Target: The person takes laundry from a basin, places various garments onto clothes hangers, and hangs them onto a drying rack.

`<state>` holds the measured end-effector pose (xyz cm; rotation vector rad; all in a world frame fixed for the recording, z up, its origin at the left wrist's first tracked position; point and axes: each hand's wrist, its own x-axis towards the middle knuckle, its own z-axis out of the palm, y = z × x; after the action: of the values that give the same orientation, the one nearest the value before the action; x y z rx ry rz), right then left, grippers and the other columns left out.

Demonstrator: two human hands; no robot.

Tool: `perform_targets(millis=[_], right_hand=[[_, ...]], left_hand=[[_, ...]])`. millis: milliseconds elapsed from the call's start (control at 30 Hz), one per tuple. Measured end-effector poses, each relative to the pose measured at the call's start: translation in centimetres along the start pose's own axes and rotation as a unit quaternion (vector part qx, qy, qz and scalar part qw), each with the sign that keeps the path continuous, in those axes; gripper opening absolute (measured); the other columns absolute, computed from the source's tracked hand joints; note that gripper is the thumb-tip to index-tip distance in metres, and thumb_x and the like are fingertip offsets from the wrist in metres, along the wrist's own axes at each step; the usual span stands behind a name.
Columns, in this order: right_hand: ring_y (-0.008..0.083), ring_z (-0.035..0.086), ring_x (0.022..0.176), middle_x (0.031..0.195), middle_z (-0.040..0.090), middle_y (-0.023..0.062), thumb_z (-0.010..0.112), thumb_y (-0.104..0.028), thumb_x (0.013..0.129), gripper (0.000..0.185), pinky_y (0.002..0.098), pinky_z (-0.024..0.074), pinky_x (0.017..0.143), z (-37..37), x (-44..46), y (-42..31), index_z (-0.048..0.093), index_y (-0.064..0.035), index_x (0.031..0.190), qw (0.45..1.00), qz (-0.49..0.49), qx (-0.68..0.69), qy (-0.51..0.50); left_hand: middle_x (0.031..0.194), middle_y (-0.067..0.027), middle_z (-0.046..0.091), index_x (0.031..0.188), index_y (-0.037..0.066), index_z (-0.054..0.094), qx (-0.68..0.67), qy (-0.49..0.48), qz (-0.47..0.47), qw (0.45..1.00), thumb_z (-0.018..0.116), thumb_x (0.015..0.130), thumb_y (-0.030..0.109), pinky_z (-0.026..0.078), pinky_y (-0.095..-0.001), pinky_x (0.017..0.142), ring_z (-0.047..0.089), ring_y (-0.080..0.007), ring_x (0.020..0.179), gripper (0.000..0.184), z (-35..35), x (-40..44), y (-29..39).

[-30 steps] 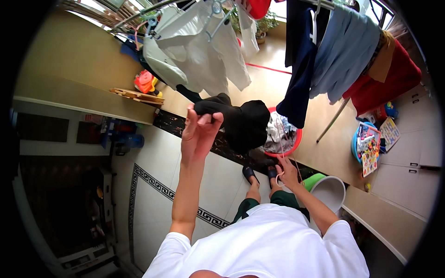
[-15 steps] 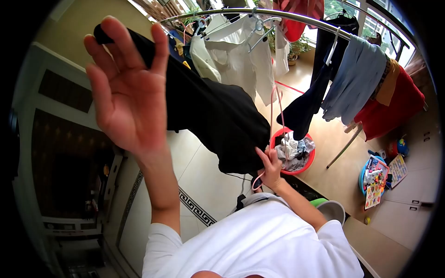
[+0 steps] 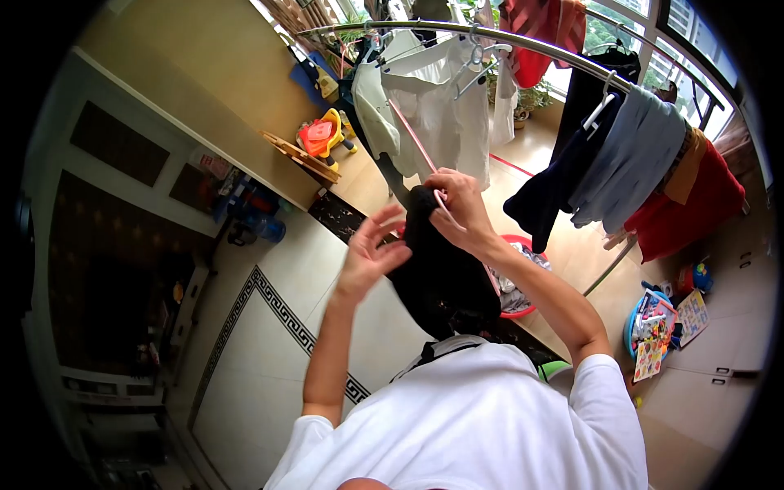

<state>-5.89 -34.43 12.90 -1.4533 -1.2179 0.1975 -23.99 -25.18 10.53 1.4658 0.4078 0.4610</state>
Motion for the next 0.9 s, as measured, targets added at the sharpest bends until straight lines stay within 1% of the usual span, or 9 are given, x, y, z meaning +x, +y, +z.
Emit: perform_targets(millis=[133,300,500,567,633,667,767,867,900], right_hand=[[0.0228,0.055,0.063,0.075,0.055,0.0155,0.053,0.000,0.071,0.017,0.0315,0.0452,0.057,2.2,1.1,-0.5,0.059,0.0082,0.084,0.999,-0.011,0.032,-0.026],[0.0214,0.056,0.069,0.078,0.056,0.0156,0.051,0.001,0.070,0.021,0.0301,0.0459,0.061,3.7,2.8,-2.0,0.059,0.0075,0.088,0.996,-0.016,0.089,-0.005],[0.0229,0.053,0.075,0.082,0.055,0.0123,0.041,0.007,0.064,0.039,0.0305,0.0448,0.068,2.2,3.9,-3.3,0.060,0.0018,0.098,0.990,-0.037,0.132,0.014],[0.0226,0.048,0.074,0.078,0.047,0.0084,0.040,0.005,0.056,0.049,0.0291,0.0409,0.069,0.5,4.6,-2.7,0.061,-0.0007,0.099,0.996,-0.012,0.076,0.035],[0.0210,0.046,0.073,0.077,0.045,0.0072,0.040,0.007,0.054,0.050,0.0266,0.0388,0.068,-2.1,4.7,-2.6,0.063,-0.0010,0.098,0.999,-0.039,0.009,0.028],[0.0196,0.047,0.072,0.078,0.046,0.0074,0.044,0.011,0.056,0.046,0.0250,0.0384,0.067,-2.7,4.6,-2.3,0.065,-0.0010,0.095,0.997,-0.055,0.039,0.034],[0.0222,0.053,0.073,0.081,0.052,0.0102,0.051,0.012,0.059,0.038,0.0285,0.0433,0.067,-5.0,4.5,1.1,0.067,-0.0008,0.091,0.997,-0.001,-0.078,-0.019],[0.0261,0.059,0.074,0.080,0.057,0.0145,0.051,0.006,0.061,0.033,0.0338,0.0481,0.066,-7.5,4.1,4.2,0.068,0.0023,0.088,0.983,-0.033,-0.166,-0.072],[0.0257,0.060,0.073,0.079,0.058,0.0141,0.050,0.005,0.061,0.034,0.0338,0.0482,0.066,-8.1,4.2,4.6,0.068,0.0022,0.089,0.980,0.018,-0.168,-0.102]], left_hand=[[0.126,-0.0068,0.046,0.141,0.007,0.030,0.149,0.189,0.128,0.962,0.084,0.066,0.008,0.042,-0.0354,0.098,0.048,-0.0187,0.115,0.092,4.3,-2.3,-4.2],[0.136,-0.0197,0.027,0.142,0.001,0.018,0.259,0.307,0.144,0.904,0.082,0.063,0.010,0.027,-0.0434,0.109,0.031,-0.0330,0.127,0.102,6.9,-2.7,-8.0],[0.134,-0.0211,0.033,0.139,0.000,0.028,0.315,0.370,0.187,0.854,0.071,0.065,0.002,0.023,-0.0458,0.110,0.032,-0.0391,0.127,0.086,3.1,-1.1,-12.3],[0.121,-0.0180,0.051,0.133,-0.001,0.038,0.190,0.407,0.142,0.882,0.063,0.075,-0.004,0.038,-0.0396,0.100,0.051,-0.0289,0.113,0.063,0.7,-1.2,-11.7],[0.096,-0.0075,0.063,0.112,0.003,0.059,0.213,0.408,0.139,0.877,0.055,0.083,-0.009,0.046,-0.0314,0.089,0.061,-0.0202,0.092,0.032,-3.3,-1.4,-11.0],[0.096,-0.0072,0.064,0.103,0.003,0.063,0.289,0.410,0.219,0.837,0.053,0.084,-0.009,0.046,-0.0291,0.086,0.060,-0.0176,0.090,0.025,-5.6,-0.9,-10.5],[0.093,-0.0048,0.066,0.103,0.002,0.063,0.322,0.350,0.191,0.859,0.054,0.082,-0.011,0.046,-0.0245,0.079,0.060,-0.0137,0.079,0.027,-10.1,-0.5,-4.9],[0.101,-0.0023,0.066,0.107,0.003,0.067,0.147,0.191,0.065,0.968,0.049,0.080,-0.013,0.044,-0.0240,0.087,0.058,-0.0119,0.091,0.036,-12.9,-0.1,1.3],[0.104,-0.0032,0.066,0.109,0.003,0.067,0.149,0.142,0.034,0.978,0.047,0.080,-0.013,0.044,-0.0238,0.089,0.058,-0.0112,0.096,0.038,-13.0,0.0,3.3]])
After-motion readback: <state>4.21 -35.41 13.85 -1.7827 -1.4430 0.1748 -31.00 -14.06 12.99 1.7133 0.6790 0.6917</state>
